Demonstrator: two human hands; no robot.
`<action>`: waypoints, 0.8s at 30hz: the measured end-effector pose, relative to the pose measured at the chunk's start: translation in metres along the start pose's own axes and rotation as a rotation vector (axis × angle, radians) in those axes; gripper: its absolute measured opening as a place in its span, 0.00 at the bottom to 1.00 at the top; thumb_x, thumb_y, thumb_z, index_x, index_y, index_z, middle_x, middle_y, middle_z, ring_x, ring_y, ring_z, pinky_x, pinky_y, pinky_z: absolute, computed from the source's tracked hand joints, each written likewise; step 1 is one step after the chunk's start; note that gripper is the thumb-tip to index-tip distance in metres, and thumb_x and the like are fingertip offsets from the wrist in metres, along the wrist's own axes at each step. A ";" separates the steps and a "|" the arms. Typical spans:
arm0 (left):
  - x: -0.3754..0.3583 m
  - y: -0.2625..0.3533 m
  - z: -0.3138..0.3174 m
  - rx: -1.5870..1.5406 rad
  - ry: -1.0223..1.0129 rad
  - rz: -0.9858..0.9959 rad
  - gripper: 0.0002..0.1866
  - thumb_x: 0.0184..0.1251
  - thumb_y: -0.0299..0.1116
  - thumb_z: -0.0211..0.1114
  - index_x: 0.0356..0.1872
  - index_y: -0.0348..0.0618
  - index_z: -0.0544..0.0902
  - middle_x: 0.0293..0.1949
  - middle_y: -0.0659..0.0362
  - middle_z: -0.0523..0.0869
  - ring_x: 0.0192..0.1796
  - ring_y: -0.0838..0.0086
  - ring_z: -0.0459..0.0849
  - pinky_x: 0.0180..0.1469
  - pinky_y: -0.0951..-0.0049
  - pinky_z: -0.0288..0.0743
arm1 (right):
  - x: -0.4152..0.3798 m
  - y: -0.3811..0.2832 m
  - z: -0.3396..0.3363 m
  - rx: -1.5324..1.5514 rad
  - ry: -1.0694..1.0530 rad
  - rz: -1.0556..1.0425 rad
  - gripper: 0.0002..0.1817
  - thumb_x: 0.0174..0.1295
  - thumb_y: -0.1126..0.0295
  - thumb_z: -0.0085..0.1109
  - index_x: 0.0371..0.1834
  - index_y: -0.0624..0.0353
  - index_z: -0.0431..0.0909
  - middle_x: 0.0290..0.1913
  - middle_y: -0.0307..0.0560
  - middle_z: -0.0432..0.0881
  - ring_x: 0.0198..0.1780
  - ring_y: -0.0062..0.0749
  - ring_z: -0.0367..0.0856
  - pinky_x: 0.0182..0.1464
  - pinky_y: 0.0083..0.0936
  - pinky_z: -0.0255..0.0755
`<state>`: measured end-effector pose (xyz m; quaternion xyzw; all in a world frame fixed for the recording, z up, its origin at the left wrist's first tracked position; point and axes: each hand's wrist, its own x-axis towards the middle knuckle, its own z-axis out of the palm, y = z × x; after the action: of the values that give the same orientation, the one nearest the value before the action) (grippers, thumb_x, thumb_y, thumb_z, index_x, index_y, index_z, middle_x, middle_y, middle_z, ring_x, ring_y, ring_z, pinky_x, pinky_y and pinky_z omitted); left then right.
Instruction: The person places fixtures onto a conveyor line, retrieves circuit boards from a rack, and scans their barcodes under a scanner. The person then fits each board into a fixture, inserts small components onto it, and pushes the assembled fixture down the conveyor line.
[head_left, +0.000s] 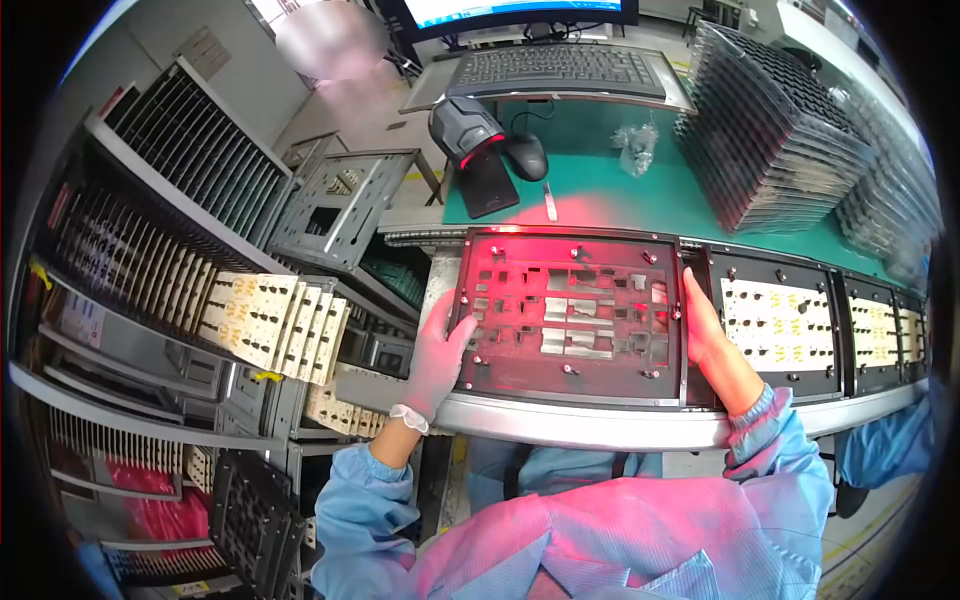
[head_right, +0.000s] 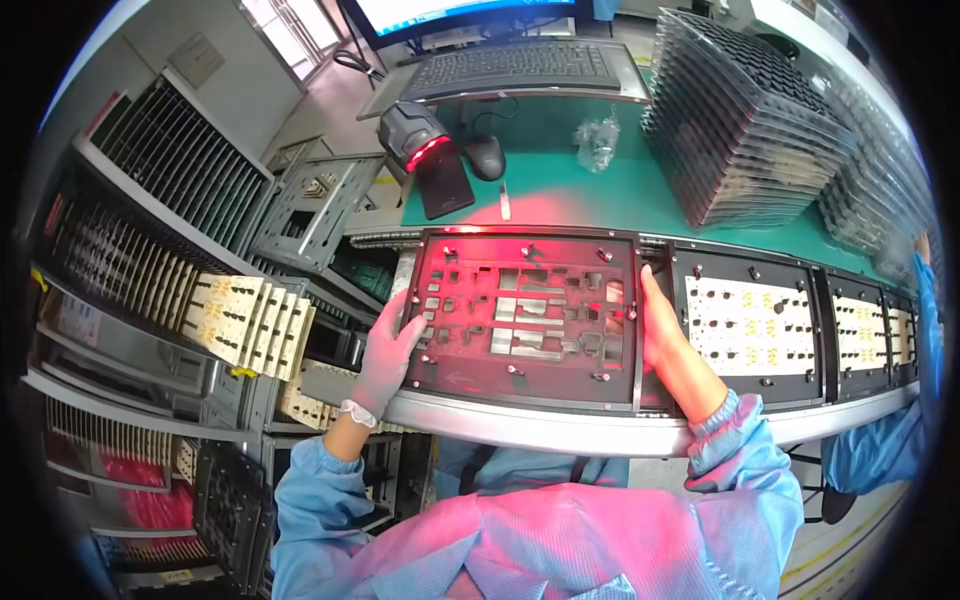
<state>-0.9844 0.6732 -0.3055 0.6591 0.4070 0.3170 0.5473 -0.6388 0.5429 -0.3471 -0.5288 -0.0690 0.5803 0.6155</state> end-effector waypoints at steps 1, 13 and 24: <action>0.003 -0.001 0.002 0.118 -0.003 0.037 0.28 0.71 0.29 0.58 0.69 0.31 0.64 0.61 0.54 0.75 0.62 0.74 0.73 0.65 0.72 0.65 | 0.000 -0.001 0.003 0.000 0.009 0.004 0.34 0.68 0.35 0.41 0.53 0.55 0.78 0.38 0.34 0.85 0.31 0.27 0.80 0.37 0.28 0.77; 0.004 0.000 0.004 0.370 -0.043 -0.085 0.30 0.72 0.40 0.58 0.70 0.39 0.63 0.60 0.49 0.77 0.60 0.66 0.78 0.61 0.68 0.69 | -0.001 0.002 -0.006 -0.126 0.132 0.014 0.32 0.73 0.41 0.38 0.60 0.59 0.73 0.50 0.48 0.83 0.49 0.36 0.83 0.46 0.33 0.79; -0.106 0.048 -0.104 1.302 0.485 0.611 0.12 0.62 0.30 0.66 0.47 0.43 0.84 0.46 0.53 0.85 0.45 0.58 0.85 0.46 0.64 0.78 | -0.067 0.021 0.052 -1.329 0.083 -1.083 0.31 0.68 0.69 0.51 0.73 0.65 0.57 0.75 0.59 0.55 0.77 0.51 0.50 0.75 0.39 0.46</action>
<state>-1.1145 0.6245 -0.2344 0.8444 0.4202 0.2863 -0.1690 -0.7098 0.5148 -0.3040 -0.6947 -0.6151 0.0256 0.3720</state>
